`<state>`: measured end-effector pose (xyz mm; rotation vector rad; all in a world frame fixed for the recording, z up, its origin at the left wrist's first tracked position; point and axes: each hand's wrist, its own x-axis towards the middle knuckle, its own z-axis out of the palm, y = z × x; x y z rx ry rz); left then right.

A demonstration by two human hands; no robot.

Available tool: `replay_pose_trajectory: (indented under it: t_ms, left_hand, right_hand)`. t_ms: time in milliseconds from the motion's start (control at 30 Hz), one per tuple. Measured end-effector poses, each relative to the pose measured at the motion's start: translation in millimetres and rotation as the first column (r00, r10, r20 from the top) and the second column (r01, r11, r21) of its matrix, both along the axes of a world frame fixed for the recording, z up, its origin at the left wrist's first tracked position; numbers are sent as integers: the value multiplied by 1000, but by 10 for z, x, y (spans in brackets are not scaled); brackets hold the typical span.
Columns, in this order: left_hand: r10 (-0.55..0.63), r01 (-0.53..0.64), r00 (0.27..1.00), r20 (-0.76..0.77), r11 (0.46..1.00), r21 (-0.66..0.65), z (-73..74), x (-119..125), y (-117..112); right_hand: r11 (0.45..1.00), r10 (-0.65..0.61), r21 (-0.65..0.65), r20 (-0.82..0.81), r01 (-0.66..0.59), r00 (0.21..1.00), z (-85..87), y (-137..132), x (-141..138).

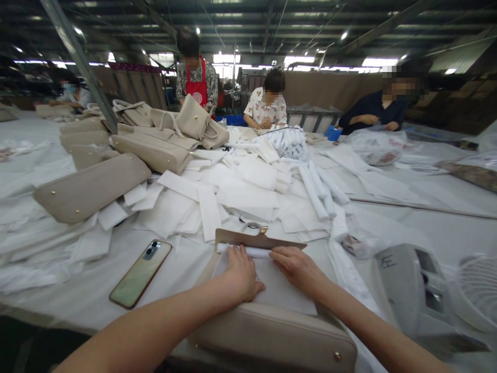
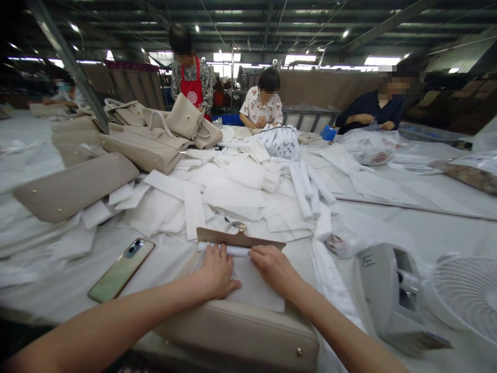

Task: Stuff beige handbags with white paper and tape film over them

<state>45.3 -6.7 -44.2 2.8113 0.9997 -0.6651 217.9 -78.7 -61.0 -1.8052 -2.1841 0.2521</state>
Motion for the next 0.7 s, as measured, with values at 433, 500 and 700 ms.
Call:
replay_pose_trajectory:
  t_ms: [433,500,700]
  left_hand:
    - [-83,89,989,118,995,-41,15,-47,32]
    - [-76,82,991,113,996,-47,21,-42,29]
    - [-78,85,985,152,996,-38,35,-60,38]
  right_hand:
    - [993,-68,-97,-41,63,997,-70,54,7]
    - [981,-193,-9,-159,194,968,-9,153,48]
    - [994,-102,9,-223,107,969,181,562,86]
